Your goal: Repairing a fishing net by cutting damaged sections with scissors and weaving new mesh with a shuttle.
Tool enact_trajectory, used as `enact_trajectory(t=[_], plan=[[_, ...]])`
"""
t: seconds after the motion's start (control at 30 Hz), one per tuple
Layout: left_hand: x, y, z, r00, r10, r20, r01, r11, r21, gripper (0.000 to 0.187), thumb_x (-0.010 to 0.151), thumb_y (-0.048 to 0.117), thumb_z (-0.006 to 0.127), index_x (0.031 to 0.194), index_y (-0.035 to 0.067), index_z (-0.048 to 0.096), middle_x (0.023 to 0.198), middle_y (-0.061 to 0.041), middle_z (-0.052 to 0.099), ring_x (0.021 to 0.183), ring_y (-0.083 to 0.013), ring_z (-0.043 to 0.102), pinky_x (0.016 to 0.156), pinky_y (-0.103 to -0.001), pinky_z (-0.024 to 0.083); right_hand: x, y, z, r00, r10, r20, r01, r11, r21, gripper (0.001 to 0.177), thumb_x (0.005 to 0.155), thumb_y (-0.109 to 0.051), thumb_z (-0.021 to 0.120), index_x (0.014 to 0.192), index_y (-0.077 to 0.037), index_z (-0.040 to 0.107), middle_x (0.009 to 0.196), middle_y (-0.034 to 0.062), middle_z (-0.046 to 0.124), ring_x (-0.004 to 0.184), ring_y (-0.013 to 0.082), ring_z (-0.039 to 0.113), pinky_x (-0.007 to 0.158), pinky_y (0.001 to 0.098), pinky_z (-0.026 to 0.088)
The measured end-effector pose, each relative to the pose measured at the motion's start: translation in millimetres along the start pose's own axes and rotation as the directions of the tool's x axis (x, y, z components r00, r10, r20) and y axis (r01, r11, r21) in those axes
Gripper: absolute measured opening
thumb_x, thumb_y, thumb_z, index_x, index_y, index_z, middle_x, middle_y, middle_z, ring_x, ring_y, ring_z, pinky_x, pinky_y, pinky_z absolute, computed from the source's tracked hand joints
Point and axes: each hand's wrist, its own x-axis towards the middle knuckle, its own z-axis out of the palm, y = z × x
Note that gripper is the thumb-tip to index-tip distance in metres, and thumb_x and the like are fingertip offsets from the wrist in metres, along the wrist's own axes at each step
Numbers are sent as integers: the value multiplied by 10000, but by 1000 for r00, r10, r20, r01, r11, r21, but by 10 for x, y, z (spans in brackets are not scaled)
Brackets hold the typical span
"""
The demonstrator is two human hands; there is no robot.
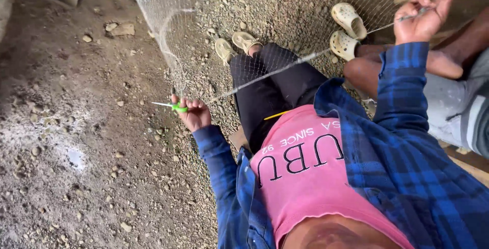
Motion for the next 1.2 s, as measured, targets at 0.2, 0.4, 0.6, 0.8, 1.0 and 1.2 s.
enact_trajectory(t=[0.2, 0.4, 0.6, 0.8, 1.0, 1.2], plan=[[137, -267, -70, 994, -56, -88, 58, 998, 19, 274, 803, 121, 505, 1070, 143, 453, 513, 28, 493, 395, -83, 461, 329, -188, 400, -185, -234, 232, 986, -98, -137, 62, 967, -247, 245, 789, -446, 565, 987, -305, 588, 964, -208, 550, 623, -68, 372, 451, 104, 217], [158, -370, -136, 994, -30, -108, 35, 998, 45, 299, 807, 145, 496, 1094, 125, 412, 550, 25, 481, 405, -81, 457, 331, -182, 410, -198, -211, -43, 937, -133, -323, 53, 968, -245, 220, 779, -362, 599, 917, -190, 592, 898, -111, 588, 638, 23, 466, 468, 173, 285], [207, -433, -107, 983, 8, -183, 11, 995, 102, 373, 814, 147, 473, 1171, 114, 372, 578, 15, 481, 386, -72, 443, 298, -185, 398, -124, -301, -332, 963, -58, -263, -39, 937, -347, 177, 842, -336, 568, 790, -179, 505, 686, -64, 458, 685, 25, 451, 582, 182, 326], [205, -514, -112, 979, 25, -205, 11, 984, 175, 369, 805, 89, 475, 1161, 135, 390, 564, 10, 482, 394, -85, 444, 297, -186, 377, -86, -384, -662, 954, -10, -298, -88, 945, -315, 129, 869, -306, 565, 844, -184, 532, 710, -68, 458, 662, 38, 395, 612, 195, 296], [239, -512, -260, 983, 14, -184, 13, 989, 148, 284, 840, 139, 427, 1122, 158, 391, 501, 27, 454, 386, -84, 443, 298, -189, 376, -101, -294, -605, 927, -43, -373, -65, 960, -272, 127, 850, -258, 588, 799, -147, 552, 692, -40, 509, 648, 86, 444, 621, 223, 325], [176, -418, -183, 978, 63, -200, -41, 993, 113, 325, 820, 164, 461, 1138, 157, 394, 579, 18, 470, 384, -69, 420, 286, -178, 371, -10, -141, -287, 892, -86, -444, -58, 952, -300, 166, 817, -285, 555, 788, -124, 532, 663, -13, 458, 636, 65, 423, 601, 223, 323]])
